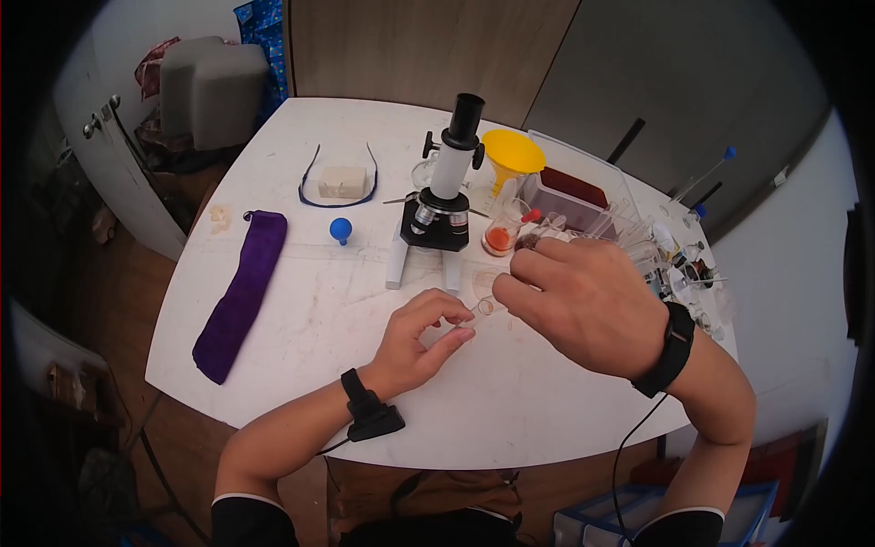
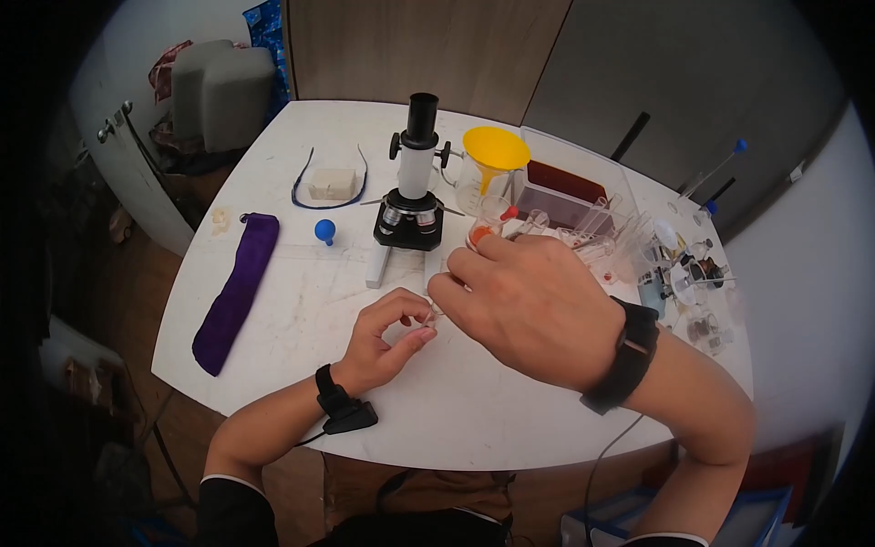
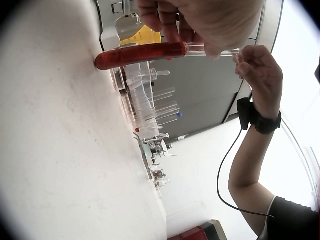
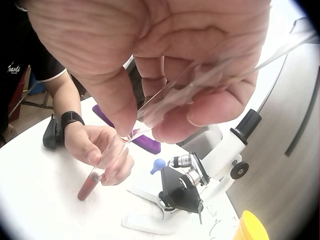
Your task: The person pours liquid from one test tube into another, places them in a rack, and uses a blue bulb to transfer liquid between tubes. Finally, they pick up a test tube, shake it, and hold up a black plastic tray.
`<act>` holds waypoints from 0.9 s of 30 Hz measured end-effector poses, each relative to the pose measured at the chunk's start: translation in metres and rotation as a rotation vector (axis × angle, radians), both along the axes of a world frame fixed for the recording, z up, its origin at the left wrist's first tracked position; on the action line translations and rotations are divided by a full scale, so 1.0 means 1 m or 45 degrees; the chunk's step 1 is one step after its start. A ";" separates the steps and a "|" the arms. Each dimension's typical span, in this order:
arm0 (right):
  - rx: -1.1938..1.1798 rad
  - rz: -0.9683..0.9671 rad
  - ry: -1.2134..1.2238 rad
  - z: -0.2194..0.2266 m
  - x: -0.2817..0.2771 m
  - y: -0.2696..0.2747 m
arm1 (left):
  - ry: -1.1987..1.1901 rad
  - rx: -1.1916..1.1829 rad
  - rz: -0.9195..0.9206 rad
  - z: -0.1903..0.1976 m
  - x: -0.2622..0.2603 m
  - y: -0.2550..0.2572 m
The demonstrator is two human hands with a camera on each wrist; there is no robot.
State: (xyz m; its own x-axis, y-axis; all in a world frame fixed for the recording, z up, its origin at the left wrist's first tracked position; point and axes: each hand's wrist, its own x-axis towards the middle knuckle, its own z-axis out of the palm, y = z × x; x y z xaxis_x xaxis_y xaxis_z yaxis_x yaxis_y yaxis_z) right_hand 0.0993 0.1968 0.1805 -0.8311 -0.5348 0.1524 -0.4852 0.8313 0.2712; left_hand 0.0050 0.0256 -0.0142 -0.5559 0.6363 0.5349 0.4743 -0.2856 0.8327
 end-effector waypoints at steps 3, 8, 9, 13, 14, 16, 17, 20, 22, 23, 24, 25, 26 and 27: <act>0.007 0.002 0.005 0.000 0.000 0.000 | 0.007 0.014 0.003 -0.002 -0.001 0.000; 0.023 -0.001 -0.005 0.000 0.000 -0.001 | 0.011 0.011 0.000 -0.001 0.000 0.000; 0.024 0.000 -0.007 0.001 0.000 -0.002 | 0.012 0.014 0.001 0.000 0.000 0.000; 0.032 0.015 0.008 0.002 0.000 -0.006 | 0.014 -0.003 -0.010 0.001 0.001 -0.001; 0.040 0.009 0.019 0.002 0.001 -0.006 | 0.013 -0.002 -0.010 0.001 0.000 -0.001; 0.064 0.013 0.010 0.004 0.000 -0.006 | 0.016 -0.006 -0.007 0.001 0.000 -0.001; 0.087 0.017 0.002 0.005 0.000 -0.007 | 0.016 -0.006 -0.007 0.001 0.000 -0.001; 0.091 0.021 0.002 0.005 0.000 -0.007 | 0.010 -0.007 -0.008 0.001 0.000 -0.001; 0.079 0.020 0.015 0.004 0.000 -0.007 | 0.014 -0.004 -0.006 0.000 0.000 -0.001; 0.067 0.018 0.028 0.003 0.000 -0.008 | 0.014 -0.003 -0.006 0.001 0.000 -0.001; 0.067 0.018 0.027 0.003 0.000 -0.008 | 0.007 -0.005 -0.006 0.001 0.000 -0.001; 0.079 0.012 0.023 0.004 0.001 -0.009 | 0.001 -0.006 -0.006 0.001 0.000 -0.001; 0.091 0.005 0.019 0.004 0.001 -0.009 | 0.001 -0.006 -0.005 0.001 0.000 -0.001; 0.092 0.006 0.019 0.004 0.001 -0.010 | 0.002 -0.004 -0.006 0.001 0.000 -0.001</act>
